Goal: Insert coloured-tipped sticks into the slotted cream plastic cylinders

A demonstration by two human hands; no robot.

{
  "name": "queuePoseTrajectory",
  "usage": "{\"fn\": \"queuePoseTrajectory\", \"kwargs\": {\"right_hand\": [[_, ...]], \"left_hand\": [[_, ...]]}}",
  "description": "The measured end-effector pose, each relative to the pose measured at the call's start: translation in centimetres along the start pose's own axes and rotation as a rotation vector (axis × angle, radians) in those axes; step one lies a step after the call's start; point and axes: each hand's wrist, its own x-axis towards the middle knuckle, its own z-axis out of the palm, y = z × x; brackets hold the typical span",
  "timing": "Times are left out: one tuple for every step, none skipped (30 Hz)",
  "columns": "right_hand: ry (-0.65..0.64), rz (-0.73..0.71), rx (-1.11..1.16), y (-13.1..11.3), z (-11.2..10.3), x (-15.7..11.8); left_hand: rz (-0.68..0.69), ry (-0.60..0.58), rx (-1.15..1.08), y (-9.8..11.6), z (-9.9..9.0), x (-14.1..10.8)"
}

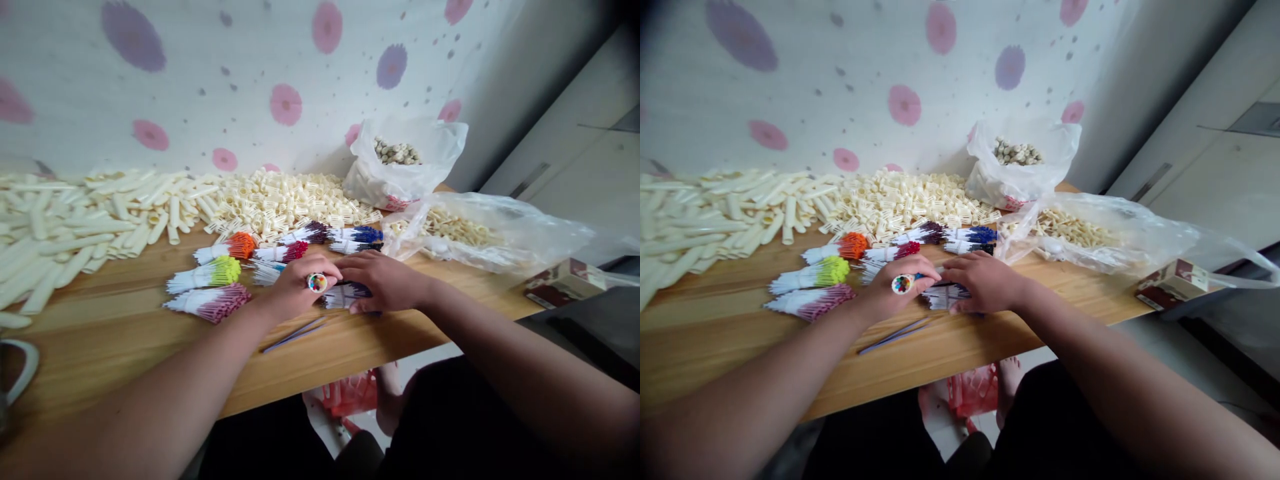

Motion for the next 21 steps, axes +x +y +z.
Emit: {"fn": "queuePoseTrajectory", "kwargs": {"right_hand": [[-0.012,0.017,-0.015,0.1,0.3,-0.1],[-0.020,0.033,-0.026,0.2,0.5,-0.1],[-0.021,0.050,-0.036,0.4,0.6,-0.2],[-0.020,0.066,-0.046,0.6,0.7,-0.3],[-0.018,0.081,-0.055,0.8,0.8,-0.4],[-0.015,0.095,-0.063,0.9,0.8,-0.5],[-0.008,0.107,-0.066,1.1,0.7,-0.7],[0.006,0.112,-0.057,1.3,0.6,-0.8],[0.032,0.112,-0.037,1.5,0.4,-1.0],[0.072,0.116,-0.005,1.7,0.1,-1.3],[0.126,0.126,0.031,1.8,-0.2,-1.6],[0.190,0.143,0.068,2.0,-0.6,-1.9],[0.253,0.171,0.101,2.2,-1.0,-2.2],[0.298,0.204,0.126,2.3,-1.4,-2.6],[0.316,0.232,0.142,2.3,-1.8,-2.9],[0.306,0.248,0.150,2.2,-2.1,-3.1],[0.273,0.249,0.152,2.0,-2.4,-3.3],[0.225,0.242,0.149,1.8,-2.5,-3.3],[0.176,0.227,0.138,1.5,-2.5,-3.4],[0.135,0.209,0.122,1.2,-2.5,-3.3],[0.103,0.198,0.103,0.9,-2.4,-3.2]], "left_hand": [[0.003,0.002,-0.001,0.0,0.0,0.0],[0.003,0.002,-0.001,0.0,0.0,0.0],[0.001,-0.001,0.000,0.0,0.0,0.0],[-0.001,-0.002,0.001,0.0,0.0,0.0],[-0.002,-0.004,0.003,0.0,0.0,0.0],[-0.003,-0.005,0.006,-0.1,0.0,0.0],[-0.004,-0.006,0.010,-0.1,0.0,0.0],[-0.007,-0.007,0.013,-0.2,0.0,-0.1],[-0.010,-0.007,0.015,-0.2,0.0,-0.1],[-0.019,-0.008,0.018,-0.2,0.0,-0.1],[-0.029,-0.009,0.020,-0.2,0.0,-0.1],[-0.038,-0.010,0.020,-0.2,0.0,-0.1],[-0.045,-0.011,0.017,-0.2,0.0,-0.1],[-0.048,-0.015,0.013,-0.2,0.0,-0.1],[-0.047,-0.017,0.010,-0.2,0.1,-0.1],[-0.045,-0.020,0.007,-0.2,0.1,-0.1],[-0.044,-0.023,0.004,-0.2,0.1,-0.1],[-0.044,-0.028,0.003,-0.2,0.1,-0.1],[-0.044,-0.031,0.003,-0.3,0.2,-0.1],[-0.044,-0.033,0.003,-0.3,0.2,-0.1],[-0.043,-0.035,0.003,-0.3,0.2,-0.1]]}}
